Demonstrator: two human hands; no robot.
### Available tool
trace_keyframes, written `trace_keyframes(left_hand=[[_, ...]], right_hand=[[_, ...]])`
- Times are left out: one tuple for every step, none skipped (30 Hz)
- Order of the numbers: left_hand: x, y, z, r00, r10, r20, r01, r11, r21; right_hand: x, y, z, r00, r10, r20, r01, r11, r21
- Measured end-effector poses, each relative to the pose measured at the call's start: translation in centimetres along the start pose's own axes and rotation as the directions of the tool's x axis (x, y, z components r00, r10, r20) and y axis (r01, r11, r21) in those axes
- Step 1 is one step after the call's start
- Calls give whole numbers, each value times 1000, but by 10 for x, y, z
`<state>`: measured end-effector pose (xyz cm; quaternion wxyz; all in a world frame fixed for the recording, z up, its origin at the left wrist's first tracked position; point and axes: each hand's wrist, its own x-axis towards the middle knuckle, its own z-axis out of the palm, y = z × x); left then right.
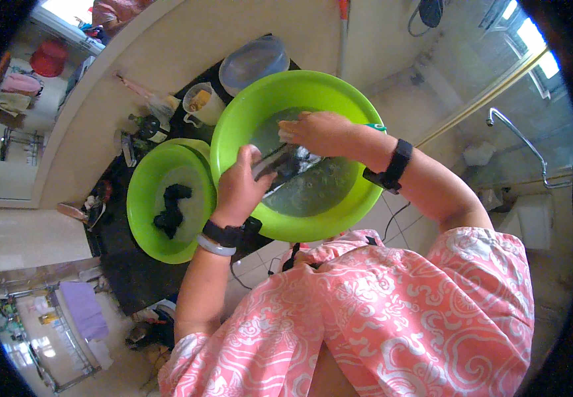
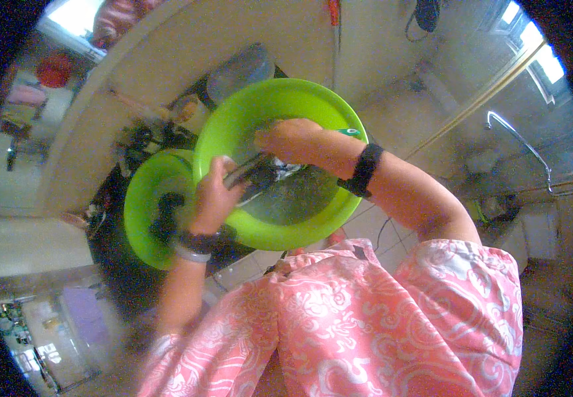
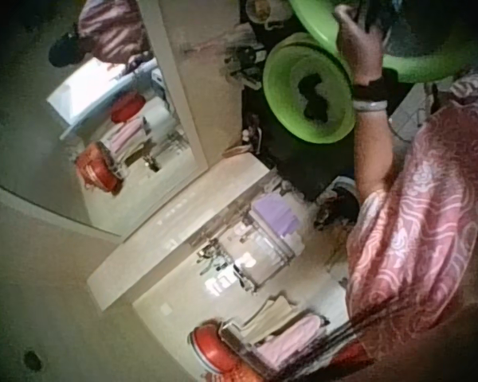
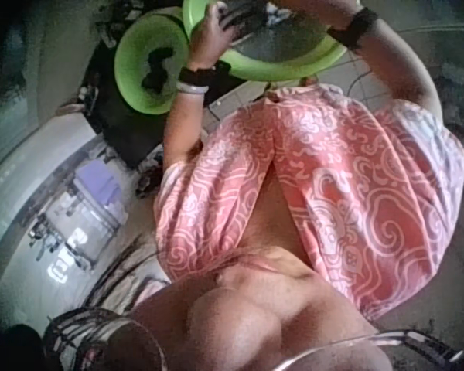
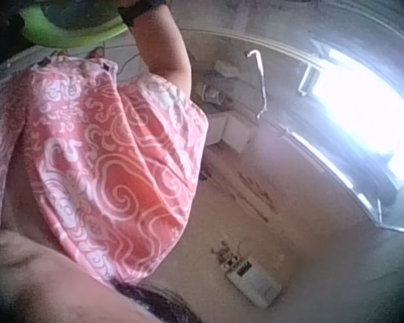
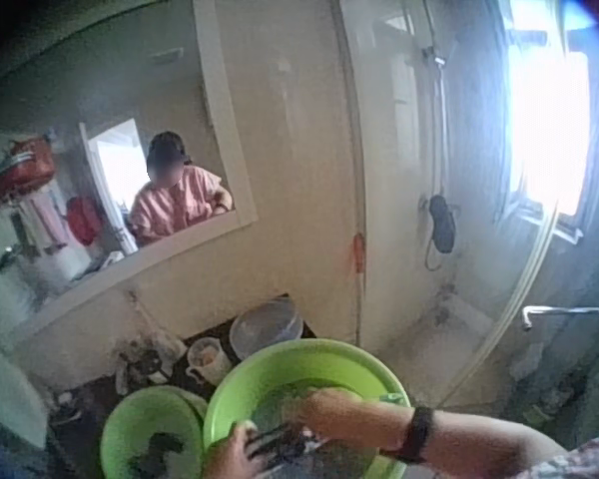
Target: The person scrubs a black shoe with a yellow sponge and then a white brush over a green basin filled with water. The shoe is rotated to clean different areas, and the brush is used to scrub the upper and sole.
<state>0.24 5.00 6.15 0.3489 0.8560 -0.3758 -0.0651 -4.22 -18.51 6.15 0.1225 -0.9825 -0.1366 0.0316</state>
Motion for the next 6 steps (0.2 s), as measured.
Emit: trace_keyframes(left_hand=[[2, 0, -1, 1000, 25, -17, -25, 1000, -15], [4, -1, -3, 998, 50, -34, -51, 998, -30], [6, -3, -4, 996, 75, -52, -77, 996, -45], [9, -6, -7, 995, 99, 15, -99, 994, -39], [11, -9, -11, 989, 120, 83, -117, 993, -32], [12, -14, -14, 980, 130, 149, -128, 992, -21]], right_hand=[[-5, 6, 0, 1000, -7, -13, 8, 998, 61], [-11, 11, -3, 1000, -12, -26, 15, 992, 122], [-16, 16, -6, 999, -37, -41, 42, 988, 146], [-22, 19, -9, 1000, 3, -7, -1, 976, 218], [-28, 20, -13, 999, 19, 26, -25, 966, 256], [-34, 20, -15, 998, 24, 63, -42, 955, 292]])
